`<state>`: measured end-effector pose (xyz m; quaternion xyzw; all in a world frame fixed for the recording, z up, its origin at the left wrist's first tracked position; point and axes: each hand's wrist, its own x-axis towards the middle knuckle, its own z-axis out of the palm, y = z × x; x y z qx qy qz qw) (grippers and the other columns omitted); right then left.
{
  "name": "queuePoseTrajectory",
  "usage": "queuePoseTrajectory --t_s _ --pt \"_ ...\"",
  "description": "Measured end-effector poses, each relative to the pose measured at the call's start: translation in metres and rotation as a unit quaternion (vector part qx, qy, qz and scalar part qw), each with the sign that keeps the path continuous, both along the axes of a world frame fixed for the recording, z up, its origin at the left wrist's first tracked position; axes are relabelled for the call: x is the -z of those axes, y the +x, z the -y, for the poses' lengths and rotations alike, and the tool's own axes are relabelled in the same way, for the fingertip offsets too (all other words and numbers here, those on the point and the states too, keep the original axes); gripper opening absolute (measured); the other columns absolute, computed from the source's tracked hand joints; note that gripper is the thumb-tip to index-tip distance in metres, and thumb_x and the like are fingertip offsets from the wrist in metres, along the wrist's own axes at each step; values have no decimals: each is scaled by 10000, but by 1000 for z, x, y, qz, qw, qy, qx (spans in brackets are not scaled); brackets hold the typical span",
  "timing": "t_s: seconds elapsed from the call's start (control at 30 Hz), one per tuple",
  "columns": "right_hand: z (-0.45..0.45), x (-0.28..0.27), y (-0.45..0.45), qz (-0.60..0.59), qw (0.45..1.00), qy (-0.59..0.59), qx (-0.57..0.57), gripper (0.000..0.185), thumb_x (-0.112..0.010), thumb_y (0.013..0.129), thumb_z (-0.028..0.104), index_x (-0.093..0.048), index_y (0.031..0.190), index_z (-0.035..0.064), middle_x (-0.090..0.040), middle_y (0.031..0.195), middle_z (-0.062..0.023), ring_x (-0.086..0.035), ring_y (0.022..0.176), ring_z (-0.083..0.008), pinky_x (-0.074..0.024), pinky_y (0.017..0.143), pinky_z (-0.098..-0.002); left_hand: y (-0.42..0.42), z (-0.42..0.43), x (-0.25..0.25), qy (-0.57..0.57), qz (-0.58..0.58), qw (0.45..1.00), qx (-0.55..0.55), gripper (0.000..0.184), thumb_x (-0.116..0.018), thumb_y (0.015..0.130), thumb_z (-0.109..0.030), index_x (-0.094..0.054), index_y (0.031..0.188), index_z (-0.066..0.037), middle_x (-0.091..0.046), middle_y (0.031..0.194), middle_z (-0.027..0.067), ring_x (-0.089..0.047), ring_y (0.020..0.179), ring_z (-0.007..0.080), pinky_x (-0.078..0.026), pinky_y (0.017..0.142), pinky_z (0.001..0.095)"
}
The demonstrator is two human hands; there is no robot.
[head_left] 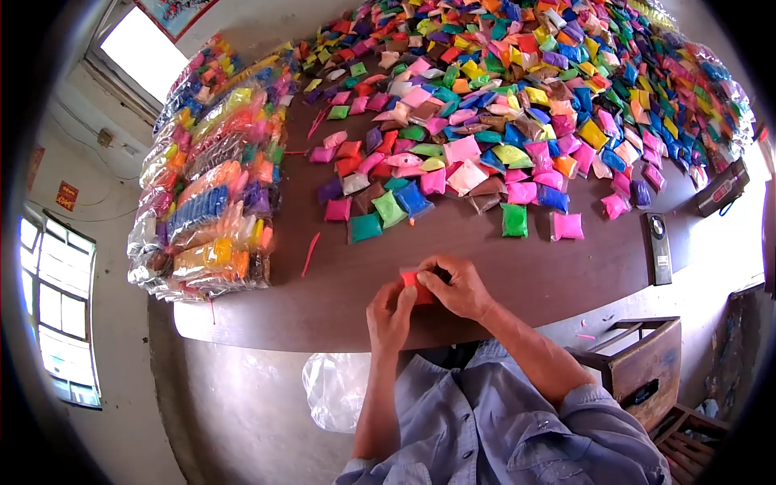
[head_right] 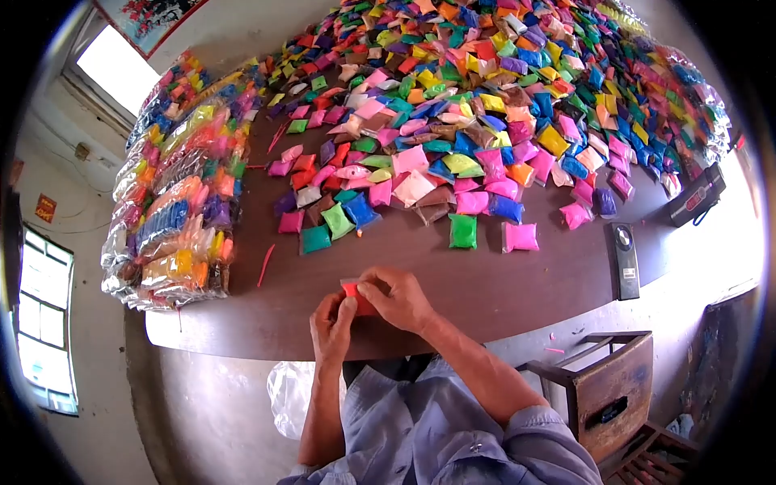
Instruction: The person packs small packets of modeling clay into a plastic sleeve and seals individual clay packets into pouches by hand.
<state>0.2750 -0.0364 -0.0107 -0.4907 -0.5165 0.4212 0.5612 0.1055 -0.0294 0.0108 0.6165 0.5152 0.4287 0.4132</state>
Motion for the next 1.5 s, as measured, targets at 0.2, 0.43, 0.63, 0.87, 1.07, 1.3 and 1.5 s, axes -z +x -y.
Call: queuePoseTrajectory --t_s 0.2,0.43,0.63,0.87,1.07,1.3,1.5 --pt "2 -1 1 37 999 17 -2 129 -719 959 119 -722 1044 22 -730 902 -118 -692 805 -194 -555 751 -343 -1 -4 2 -5 -36 999 9 252 -701 999 -216 -656 902 12 -592 729 35 -514 715 100 -437 634 312" --pt "3 -7 4 49 999 12 -6 130 -735 930 131 -723 1024 42 -732 925 -135 -720 839 -287 -560 749 -378 2 0 -5 -34 18 999 -3 189 -692 1001 -166 -690 929 9 -607 753 -2 -517 725 65 -420 639 254" --pt "4 -9 4 70 997 23 -15 101 -724 941 88 -719 1028 36 -732 903 -109 -710 809 -238 -550 717 -349 3 -3 -1 -44 39 998 -13 191 -669 1031 -164 -692 945 5 -633 836 -28 -514 783 50 -436 704 234" --pt "3 -8 -1 23 999 -24 24 226 -697 987 115 -709 1195 26 -760 1014 -136 -741 872 -217 -573 785 -340 -7 -12 -1 -102 65 992 -48 215 -665 1051 -180 -679 928 -4 -588 829 -57 -464 767 41 -388 674 230" --pt "13 -14 -3 44 990 1 137 176 -699 953 25 -722 1128 23 -730 963 -159 -723 817 -262 -572 734 -350 -4 -25 -4 24 -161 986 -15 169 -703 1010 -173 -729 1007 -6 -694 803 119 -624 727 156 -515 729 330" --pt "40 -13 -10 286 941 171 56 316 -835 801 85 -739 1101 113 -673 1168 -53 -684 974 -296 -589 804 -416 -27 -33 -9 -36 -125 991 -34 214 -731 991 -182 -754 1116 -9 -743 940 90 -682 788 170 -545 769 311" --pt "39 -14 -13 337 922 188 34 379 -839 787 104 -734 1149 138 -609 1307 -60 -642 1118 -315 -602 881 -414 -86 -100 -9 141 -289 939 -126 235 -783 938 -221 -741 1041 -14 -719 989 117 -686 830 266 -547 754 396"
